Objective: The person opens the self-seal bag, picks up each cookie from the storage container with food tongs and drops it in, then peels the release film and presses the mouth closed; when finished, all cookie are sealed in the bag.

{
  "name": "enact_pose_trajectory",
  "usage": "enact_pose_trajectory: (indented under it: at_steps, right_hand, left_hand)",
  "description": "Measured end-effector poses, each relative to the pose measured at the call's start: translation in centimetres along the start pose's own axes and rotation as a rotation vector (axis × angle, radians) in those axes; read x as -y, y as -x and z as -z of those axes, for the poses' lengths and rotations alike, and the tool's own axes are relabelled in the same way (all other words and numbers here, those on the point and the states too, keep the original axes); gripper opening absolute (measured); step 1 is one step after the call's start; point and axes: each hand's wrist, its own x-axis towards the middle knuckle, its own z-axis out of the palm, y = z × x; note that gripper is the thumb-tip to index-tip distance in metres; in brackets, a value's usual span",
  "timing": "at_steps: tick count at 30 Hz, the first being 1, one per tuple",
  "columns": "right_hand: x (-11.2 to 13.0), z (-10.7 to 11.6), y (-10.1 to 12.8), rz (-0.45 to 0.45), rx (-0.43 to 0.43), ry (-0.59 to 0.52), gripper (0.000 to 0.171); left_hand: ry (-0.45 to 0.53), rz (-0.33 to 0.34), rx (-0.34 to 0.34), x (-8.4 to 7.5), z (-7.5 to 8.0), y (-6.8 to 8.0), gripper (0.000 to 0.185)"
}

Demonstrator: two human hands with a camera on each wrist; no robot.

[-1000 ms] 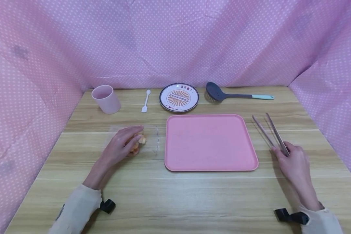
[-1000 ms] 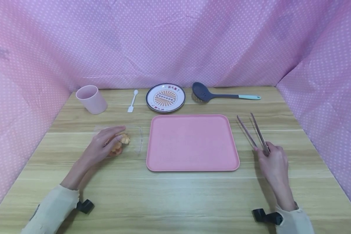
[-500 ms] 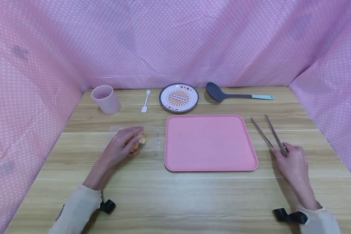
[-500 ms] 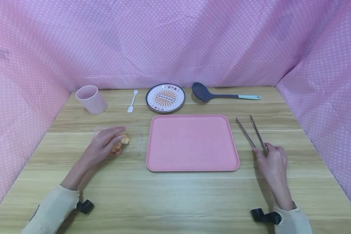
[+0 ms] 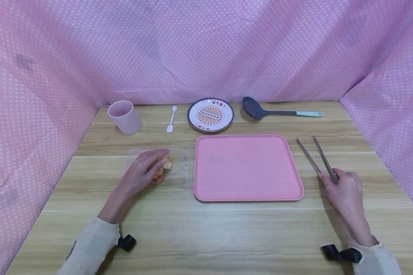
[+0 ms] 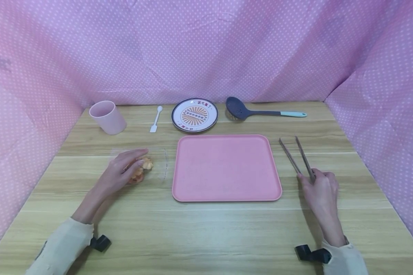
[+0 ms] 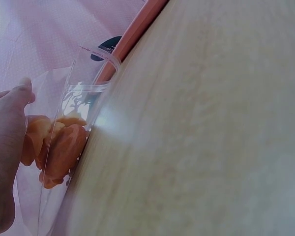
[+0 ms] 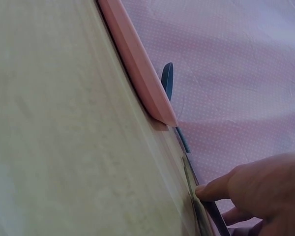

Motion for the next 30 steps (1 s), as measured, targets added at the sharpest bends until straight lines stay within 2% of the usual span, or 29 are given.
enact_pose_trajectory:
  at_steps: [8, 14, 18, 24, 28, 30]
  right_hand:
    - [-0.1, 0.1, 0.0, 0.024, -0.001, 0.012, 0.045]
    - [0.1, 0.5, -0.1, 0.008, 0.032, 0.015, 0.058]
    - [0.5, 1.0, 0.0, 0.017, 0.048, 0.000, 0.066]
    - [2.9, 1.0, 0.3, 0.163, -0.024, -0.023, 0.054]
    - [5.3, 0.0, 0.5, 0.295, -0.068, -0.069, 0.048]
    - [6.8, -0.8, 0.8, 0.366, -0.060, -0.105, 0.045]
  left_hand:
    - [-0.003, 0.013, 0.008, 0.0, 0.1, 0.0, 0.036]
    - [-0.002, -0.020, -0.011, 0.1, 0.0, 0.1, 0.038]
    - [0.001, -0.017, -0.012, 0.0, 0.0, 0.1, 0.038]
    - [-0.005, -0.006, -0.006, -0.1, 0.1, 0.0, 0.038]
    - [-0.010, -0.007, -0.005, -0.2, 0.2, 0.0, 0.037]
    - [-0.012, -0.011, -0.003, -0.3, 0.2, 0.0, 0.037]
